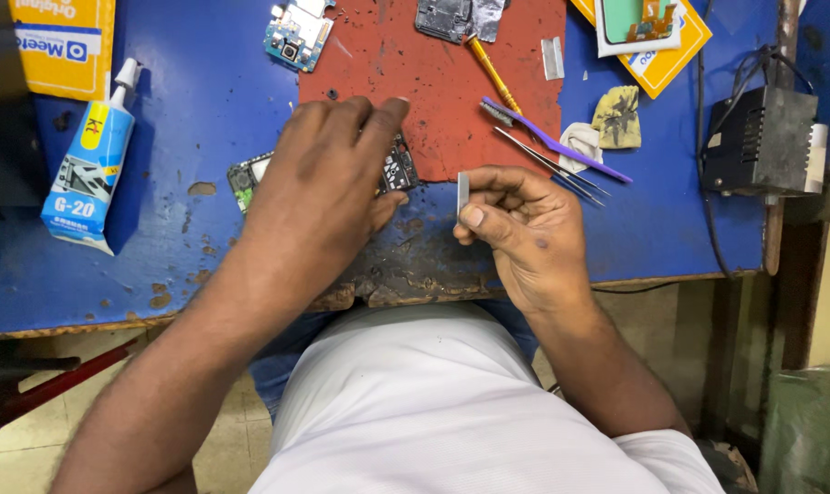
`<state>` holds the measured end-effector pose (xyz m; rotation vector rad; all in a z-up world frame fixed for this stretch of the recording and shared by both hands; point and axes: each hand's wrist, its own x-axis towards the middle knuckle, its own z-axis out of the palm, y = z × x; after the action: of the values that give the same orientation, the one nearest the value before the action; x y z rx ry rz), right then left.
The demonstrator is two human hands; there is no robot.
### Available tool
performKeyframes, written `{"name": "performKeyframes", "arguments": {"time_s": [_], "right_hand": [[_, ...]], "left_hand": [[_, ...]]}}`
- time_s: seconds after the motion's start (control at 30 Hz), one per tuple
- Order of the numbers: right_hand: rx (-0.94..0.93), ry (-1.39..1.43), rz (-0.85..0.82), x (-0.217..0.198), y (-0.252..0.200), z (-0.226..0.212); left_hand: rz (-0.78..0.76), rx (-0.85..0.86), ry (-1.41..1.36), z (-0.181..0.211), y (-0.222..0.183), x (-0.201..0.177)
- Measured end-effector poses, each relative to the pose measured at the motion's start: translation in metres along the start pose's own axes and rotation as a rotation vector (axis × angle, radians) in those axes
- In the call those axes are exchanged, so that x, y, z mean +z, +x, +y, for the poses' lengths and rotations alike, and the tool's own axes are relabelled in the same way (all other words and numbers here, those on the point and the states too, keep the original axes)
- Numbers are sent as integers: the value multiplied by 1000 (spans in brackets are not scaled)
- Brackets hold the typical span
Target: The person disassembles and cleans internal mobile phone components. They remove adhesive strips from the frame, brush the internal surface with a purple brush, and use tweezers and a probe to re-seat the motherboard and connect internal ribbon cables.
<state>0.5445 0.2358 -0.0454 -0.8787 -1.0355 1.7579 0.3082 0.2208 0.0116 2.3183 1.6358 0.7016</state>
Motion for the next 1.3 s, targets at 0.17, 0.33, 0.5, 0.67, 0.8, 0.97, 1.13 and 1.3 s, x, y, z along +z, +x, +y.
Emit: {"name": "performKeyframes", "arguments": {"time_s": [0.17,0.33,0.5,0.67,0.8,0.97,1.13,1.3], "right_hand": [[-30,-25,15,-5,2,4],[-69,-53,6,-3,1,7],[-147,-131,-4,2,-10,12],[-131,-126,-23,18,-23,17],[-548,-1220,86,1,-10,-20],[-641,-1685,155,-10,10,-45],[-636,-1539,149,-13,6,-38],[-315,-720,10,4,-9,-31]], "left_hand": [[64,-27,-37,-3,-2,-7],[38,1,15,-4,0,5],[240,82,3,9,-5,10],[151,-281,-878,32,-24,34],[174,-559,-1047,32,-35,44],[144,-577,-1017,29,-36,43],[99,-625,-1011,30,-32,44],[148,-533,-1064,34,-33,44]]}}
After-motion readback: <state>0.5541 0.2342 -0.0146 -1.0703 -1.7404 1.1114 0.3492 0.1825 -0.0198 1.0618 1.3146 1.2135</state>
